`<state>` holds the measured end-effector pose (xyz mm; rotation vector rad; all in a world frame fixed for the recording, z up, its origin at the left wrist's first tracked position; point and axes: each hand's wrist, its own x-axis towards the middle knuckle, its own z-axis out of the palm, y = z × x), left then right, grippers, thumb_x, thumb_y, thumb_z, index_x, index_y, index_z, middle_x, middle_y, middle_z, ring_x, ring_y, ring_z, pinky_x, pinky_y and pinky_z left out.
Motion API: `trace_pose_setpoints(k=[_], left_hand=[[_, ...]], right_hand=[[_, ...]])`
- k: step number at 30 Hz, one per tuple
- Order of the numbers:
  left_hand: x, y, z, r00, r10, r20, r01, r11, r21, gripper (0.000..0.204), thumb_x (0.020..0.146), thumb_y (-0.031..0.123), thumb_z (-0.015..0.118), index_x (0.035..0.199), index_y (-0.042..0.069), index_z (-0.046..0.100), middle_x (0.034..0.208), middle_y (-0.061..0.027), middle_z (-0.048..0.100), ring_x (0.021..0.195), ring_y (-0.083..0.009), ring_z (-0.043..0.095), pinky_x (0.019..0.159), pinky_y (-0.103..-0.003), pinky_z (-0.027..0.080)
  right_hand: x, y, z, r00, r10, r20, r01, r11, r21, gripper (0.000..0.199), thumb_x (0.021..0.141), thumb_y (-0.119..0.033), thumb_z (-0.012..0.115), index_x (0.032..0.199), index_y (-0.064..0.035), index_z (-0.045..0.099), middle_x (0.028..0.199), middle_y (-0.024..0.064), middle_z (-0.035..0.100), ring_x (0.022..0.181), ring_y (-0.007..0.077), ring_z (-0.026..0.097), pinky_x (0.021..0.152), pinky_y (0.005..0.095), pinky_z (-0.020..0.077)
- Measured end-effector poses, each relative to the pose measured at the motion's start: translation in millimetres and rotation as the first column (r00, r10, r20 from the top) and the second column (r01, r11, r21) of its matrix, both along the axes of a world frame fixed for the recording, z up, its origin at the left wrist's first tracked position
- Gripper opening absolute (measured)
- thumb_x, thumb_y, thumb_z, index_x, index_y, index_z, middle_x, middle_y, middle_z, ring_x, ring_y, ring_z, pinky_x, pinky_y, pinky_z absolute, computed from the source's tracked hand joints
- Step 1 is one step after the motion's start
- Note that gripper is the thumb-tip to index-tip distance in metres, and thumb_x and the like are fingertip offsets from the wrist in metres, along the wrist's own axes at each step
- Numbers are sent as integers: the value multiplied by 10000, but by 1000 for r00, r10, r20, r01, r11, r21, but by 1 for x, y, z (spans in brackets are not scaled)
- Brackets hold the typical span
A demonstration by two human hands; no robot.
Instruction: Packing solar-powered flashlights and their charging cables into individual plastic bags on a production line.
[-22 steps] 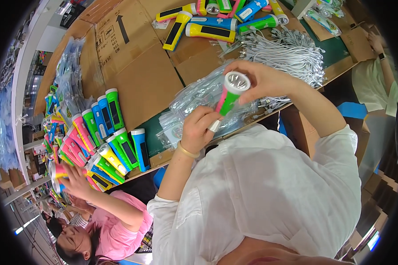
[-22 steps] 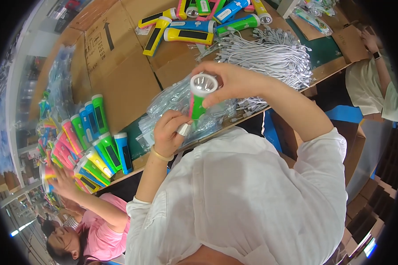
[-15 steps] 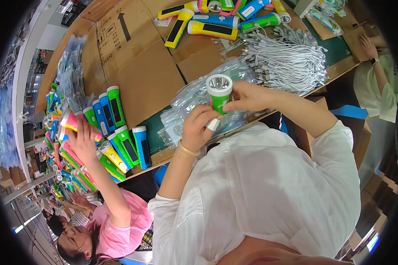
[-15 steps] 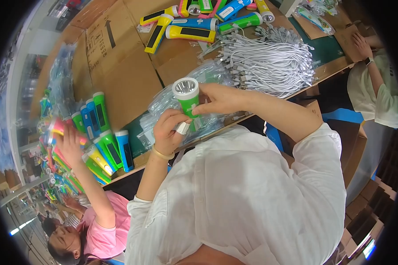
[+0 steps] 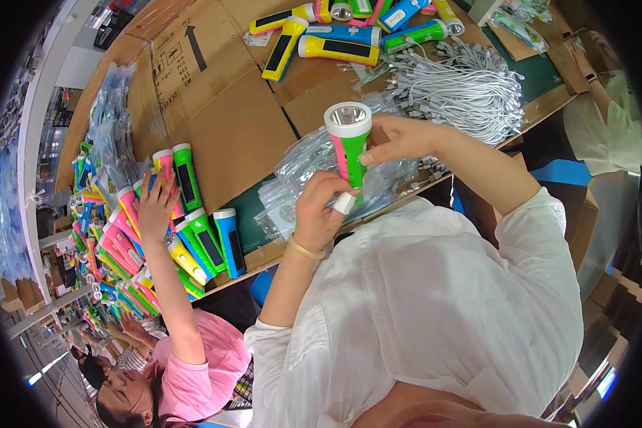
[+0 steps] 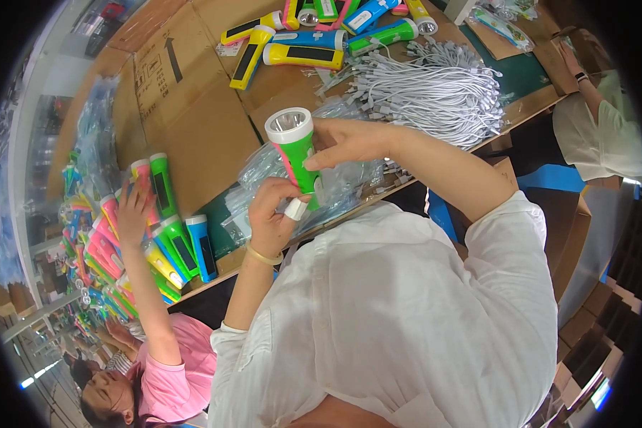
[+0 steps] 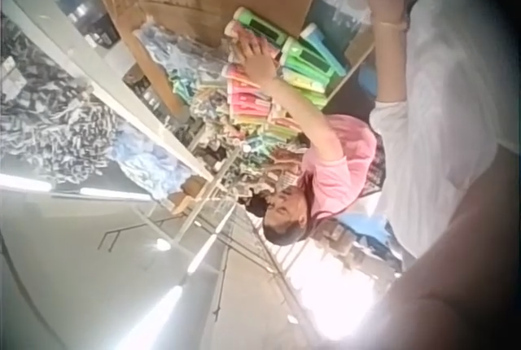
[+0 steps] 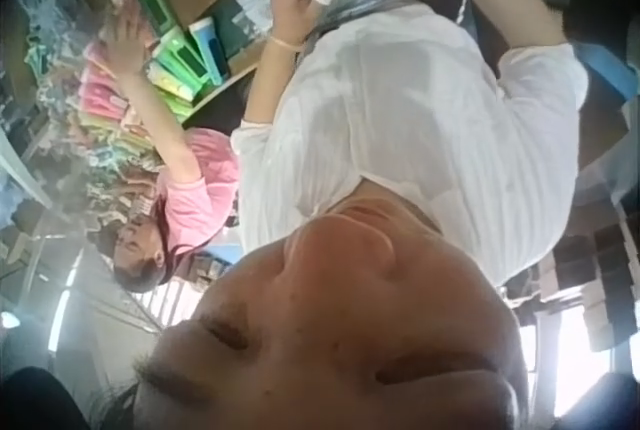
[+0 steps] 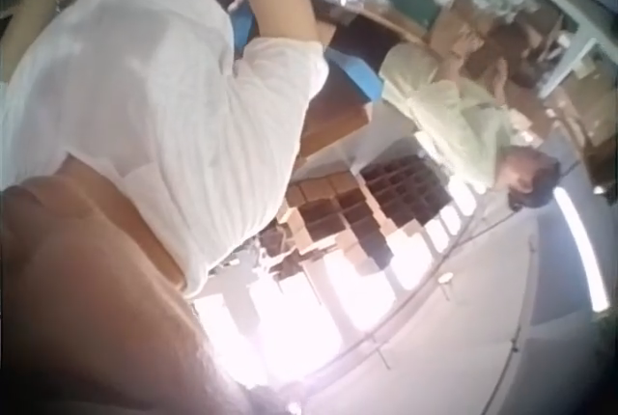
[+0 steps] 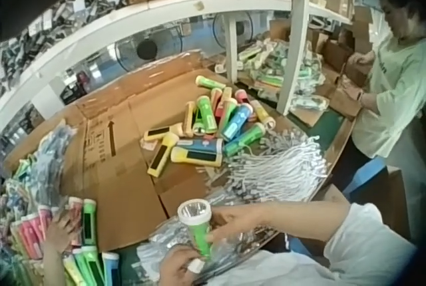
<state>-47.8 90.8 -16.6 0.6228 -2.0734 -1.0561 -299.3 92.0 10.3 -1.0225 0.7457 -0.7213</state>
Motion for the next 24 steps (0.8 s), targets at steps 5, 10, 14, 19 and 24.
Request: trace_pose_setpoints(k=[5,10,14,19,24], left_hand=[[-13,5,-4,999,37,1,-36,995,-91,196,773,14,766,939,44,667,949,-115,632,831,-284,633,708,-358,523],[-10,3,-2,998,23,52,-20,998,-60,190,770,29,779,926,44,673,944,-120,631,842,-289,635,719,-365,525],[5,-4,0,999,46,6,-45,992,-121,193,742,25,794,901,35,686,928,-115,627,837,-277,631,705,-349,522],[11,-11,8,997,39,-70,-49,987,-153,201,725,27,808,882,32,682,882,-99,605,766,-251,604,666,-324,503],[-3,-12,5,987,-149,-61,135,971,-199,218,693,5,783,885,38,685,864,-87,553,769,-259,548,653,-348,458]], right_hand=[[37,6,-21,960,-271,-65,261,956,-137,781,800,-309,846,1389,-19,422,1164,80,605,1057,151,567,891,334,493],[39,15,-20,873,-363,-326,296,925,-238,660,795,-313,844,1263,-9,491,1034,116,656,949,228,643,822,352,526],[26,18,22,753,-310,-580,108,928,-356,665,761,-273,847,1245,1,482,1045,205,667,967,348,665,830,397,529],[12,18,40,745,-124,-656,-279,835,-475,468,828,-115,737,1217,4,504,1001,222,680,961,415,662,816,472,517],[33,10,52,263,165,-951,-650,758,-48,386,851,-103,701,1186,7,543,1049,214,677,1009,389,666,856,465,524]])
